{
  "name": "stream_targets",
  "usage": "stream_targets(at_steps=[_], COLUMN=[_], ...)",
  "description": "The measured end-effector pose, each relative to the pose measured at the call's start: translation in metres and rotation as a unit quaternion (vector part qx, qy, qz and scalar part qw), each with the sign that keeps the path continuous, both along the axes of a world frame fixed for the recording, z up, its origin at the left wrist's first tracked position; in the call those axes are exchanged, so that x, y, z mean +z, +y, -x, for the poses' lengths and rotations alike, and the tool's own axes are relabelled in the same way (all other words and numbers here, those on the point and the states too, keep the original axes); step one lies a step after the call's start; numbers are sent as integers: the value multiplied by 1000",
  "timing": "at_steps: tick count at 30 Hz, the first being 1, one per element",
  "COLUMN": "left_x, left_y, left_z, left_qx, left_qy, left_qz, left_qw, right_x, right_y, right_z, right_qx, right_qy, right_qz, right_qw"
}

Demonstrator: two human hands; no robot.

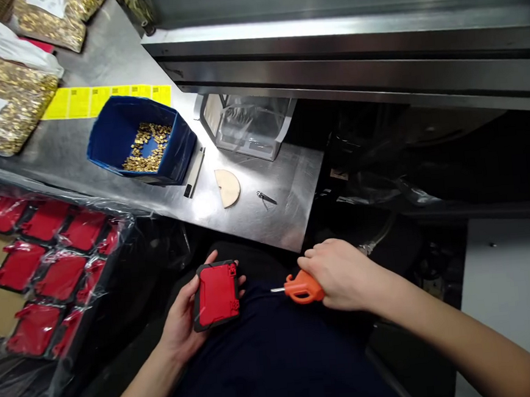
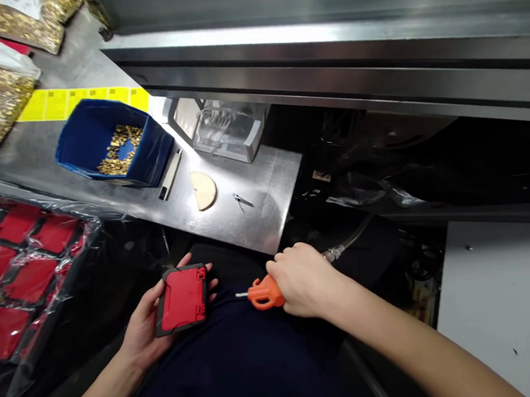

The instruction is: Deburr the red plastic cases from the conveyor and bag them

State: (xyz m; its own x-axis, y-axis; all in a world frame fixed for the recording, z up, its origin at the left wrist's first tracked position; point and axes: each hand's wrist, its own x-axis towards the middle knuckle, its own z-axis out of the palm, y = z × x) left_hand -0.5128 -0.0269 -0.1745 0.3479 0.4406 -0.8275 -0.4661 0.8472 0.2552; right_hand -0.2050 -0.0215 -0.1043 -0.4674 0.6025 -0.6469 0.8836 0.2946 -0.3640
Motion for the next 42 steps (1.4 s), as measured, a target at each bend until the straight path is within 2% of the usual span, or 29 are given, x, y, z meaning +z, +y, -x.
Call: stream_targets(at_steps=[3, 5, 9, 13, 16, 20, 25, 36, 39, 42], left_x=[-1, -2, -7, -5, -2, -3, -10, -8, -6, -5], left_y=[1, 3, 7, 7, 2, -6, -3, 12, 11, 9], left_z=[0, -1, -7, -10, -7, -4, -4, -23, -25, -23], left_qx=[-7, -23, -33, -31, -32, -12, -3, -19, -23, -15], left_qy=[-32, -38, -22, -10, -3, 2, -7, -22, -24, -29], left_qz=[-24, -26, 1, 2, -9, -5, 4, -30, -30, -39], left_qw=[999, 999, 999, 999, 999, 1000, 1000, 999, 999, 999], right_x=[-16, -34, -84, -130, -152, -169, -176, -175, -161, -134], right_y=[-14, -15, 10, 48, 60, 50, 41, 32, 26, 9], right_z=[-39, -68, -117, -147, -157, -162, -166, -166, -165, -153], right_qx=[-4, -13, -59, -92, -101, -103, -89, -116, -153, -209], right_qy=[-18, -72, -181, -214, -226, -238, -236, -234, -232, -238], right_qz=[-135, -190, -221, -241, -254, -270, -281, -291, -302, -332], right_qw=[991, 979, 956, 942, 935, 927, 926, 921, 912, 889])
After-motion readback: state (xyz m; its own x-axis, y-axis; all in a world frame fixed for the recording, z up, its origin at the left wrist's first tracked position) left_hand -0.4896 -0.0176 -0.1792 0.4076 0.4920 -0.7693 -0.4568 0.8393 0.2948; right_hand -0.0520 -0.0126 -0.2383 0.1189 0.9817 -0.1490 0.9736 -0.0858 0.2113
